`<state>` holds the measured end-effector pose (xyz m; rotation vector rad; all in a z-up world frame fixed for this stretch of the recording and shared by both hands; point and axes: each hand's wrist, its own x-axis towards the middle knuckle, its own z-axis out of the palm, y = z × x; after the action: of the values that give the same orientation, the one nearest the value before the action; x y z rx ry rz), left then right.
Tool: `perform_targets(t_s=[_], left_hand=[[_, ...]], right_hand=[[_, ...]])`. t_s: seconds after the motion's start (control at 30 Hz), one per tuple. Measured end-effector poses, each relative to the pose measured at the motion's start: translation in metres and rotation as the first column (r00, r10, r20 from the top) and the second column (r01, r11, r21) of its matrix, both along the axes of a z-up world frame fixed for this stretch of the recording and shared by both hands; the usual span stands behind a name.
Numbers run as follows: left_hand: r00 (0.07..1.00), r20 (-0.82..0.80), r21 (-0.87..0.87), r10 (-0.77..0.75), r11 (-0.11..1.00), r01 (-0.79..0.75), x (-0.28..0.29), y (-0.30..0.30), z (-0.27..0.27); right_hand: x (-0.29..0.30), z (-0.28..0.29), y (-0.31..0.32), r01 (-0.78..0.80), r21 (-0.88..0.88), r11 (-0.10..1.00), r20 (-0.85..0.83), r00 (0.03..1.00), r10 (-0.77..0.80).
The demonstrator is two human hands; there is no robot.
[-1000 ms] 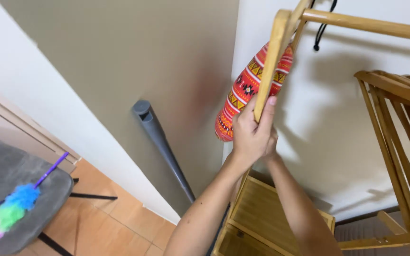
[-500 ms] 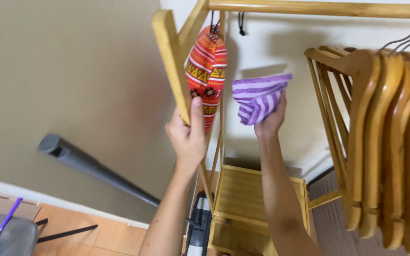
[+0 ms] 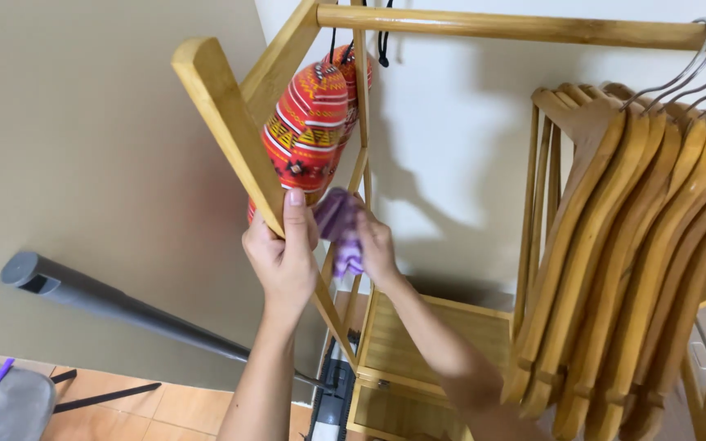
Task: The person cleans a wooden clothes rack, a suitcase, and a door handle using a purple striped cloth and a red spray bottle. They wipe the rack's vertical and horizontal bars, the suitcase top, and the door knob and surrounding door surface.
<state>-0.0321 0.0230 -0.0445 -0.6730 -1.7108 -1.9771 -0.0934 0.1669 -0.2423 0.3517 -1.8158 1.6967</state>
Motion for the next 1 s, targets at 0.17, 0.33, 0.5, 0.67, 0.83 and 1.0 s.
perform_targets(t_s=[0.17, 0.33, 0.5, 0.67, 0.83, 1.0], left_hand=[[1.000, 0.014, -0.042, 0.022, 0.999, -0.022, -0.003, 0.000, -0.001], [1.000, -0.011, -0.031, 0.015, 0.999, -0.016, -0.005, 0.001, 0.002], [1.000, 0.001, -0.026, 0.031, 0.999, -0.031, -0.006, 0.003, 0.002], [1.000, -0.013, 0.004, 0.027, 1.000, -0.027, -0.009, 0.008, 0.004], [1.000, 0.025, -0.012, -0.014, 1.000, 0.014, -0.009, 0.004, 0.004], [0.999, 0.039, -0.017, -0.011, 1.000, 0.011, -0.006, 0.003, 0.009]], right_hand=[[0.016, 0.071, 0.036, -0.216, -0.954, 0.209, -0.089, 0.868, 0.488], [-0.011, -0.018, 0.052, -0.062, -0.413, 0.908, 0.159, 0.977, 0.140], [0.022, 0.082, -0.024, 0.108, 0.301, 0.948, -0.508, 0.859, 0.064], [-0.024, 0.072, -0.003, 0.219, 0.503, 0.836, -0.635, 0.750, 0.185], [-0.081, 0.059, 0.030, 0.291, 0.441, 0.849, -0.669, 0.738, 0.095], [-0.122, 0.044, 0.052, 0.207, 0.206, 0.956, -0.387, 0.915, -0.114]])
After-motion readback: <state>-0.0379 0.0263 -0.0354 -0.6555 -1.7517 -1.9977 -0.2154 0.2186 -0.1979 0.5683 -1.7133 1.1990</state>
